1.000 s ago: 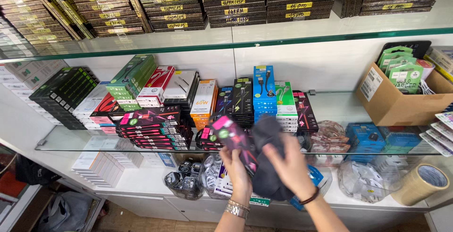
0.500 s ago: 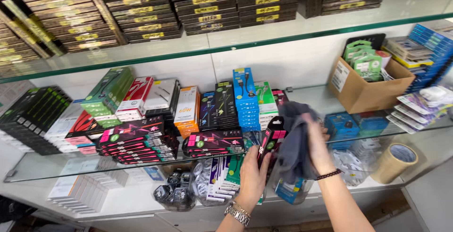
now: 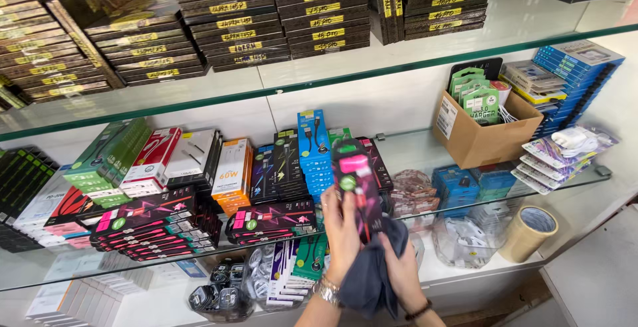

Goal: The person wipes packaged phone accessory boxes on a glass display shelf with a gray cloth, lifting and turning individual boxes to wipe their surfaces and placing them back. They rearrange the boxes into a row and continue wiping other boxed items along the shelf.

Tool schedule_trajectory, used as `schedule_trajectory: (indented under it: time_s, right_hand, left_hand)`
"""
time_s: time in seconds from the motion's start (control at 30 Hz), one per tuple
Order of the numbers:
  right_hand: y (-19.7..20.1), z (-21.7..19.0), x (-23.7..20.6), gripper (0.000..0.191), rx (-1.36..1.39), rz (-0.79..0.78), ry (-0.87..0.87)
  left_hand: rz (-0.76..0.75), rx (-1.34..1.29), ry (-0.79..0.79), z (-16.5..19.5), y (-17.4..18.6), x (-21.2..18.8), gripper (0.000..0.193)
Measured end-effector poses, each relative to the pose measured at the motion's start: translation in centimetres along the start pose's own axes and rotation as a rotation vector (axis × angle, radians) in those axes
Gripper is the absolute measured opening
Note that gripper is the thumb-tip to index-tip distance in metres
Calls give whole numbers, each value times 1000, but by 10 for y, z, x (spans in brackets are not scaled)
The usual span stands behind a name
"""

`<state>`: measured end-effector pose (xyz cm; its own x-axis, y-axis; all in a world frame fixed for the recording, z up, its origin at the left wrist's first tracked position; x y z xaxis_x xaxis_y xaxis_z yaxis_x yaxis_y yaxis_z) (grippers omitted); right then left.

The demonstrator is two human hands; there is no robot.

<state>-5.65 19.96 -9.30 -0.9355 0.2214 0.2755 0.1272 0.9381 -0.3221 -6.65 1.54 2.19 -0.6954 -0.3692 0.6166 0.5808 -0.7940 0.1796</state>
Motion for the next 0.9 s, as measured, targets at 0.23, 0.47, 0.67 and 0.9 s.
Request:
schedule_trajectory:
  time_s: [0.23, 0.47, 0.67, 0.9]
  right_hand:
    - [37, -27, 53, 44, 179, -19, -187]
    - [39, -16, 175, 52, -312, 81, -152]
    - [31, -56, 207, 57, -866, -124, 252]
    - [73, -105, 215, 68, -1373, -310, 320]
  left_hand:
    - [-271, -85, 448, -21, -89, 31, 38]
    - [-163, 268, -57, 20, -74, 49, 49]
    - [-305, 450, -101, 7, -92, 40, 17]
    - [-308, 397, 213, -52, -116, -24, 39]
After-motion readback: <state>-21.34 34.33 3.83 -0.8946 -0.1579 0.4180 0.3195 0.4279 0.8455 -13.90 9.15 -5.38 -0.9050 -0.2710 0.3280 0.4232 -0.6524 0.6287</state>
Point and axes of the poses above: each hand's wrist, its own x-axis towards the middle knuckle, its own y-axis out of the back of the hand, z = x × y, the point moved 9 cm from there along x, towards the middle knuckle, and after that the axes turned 15 degrees about x, right-handed, at the moved point
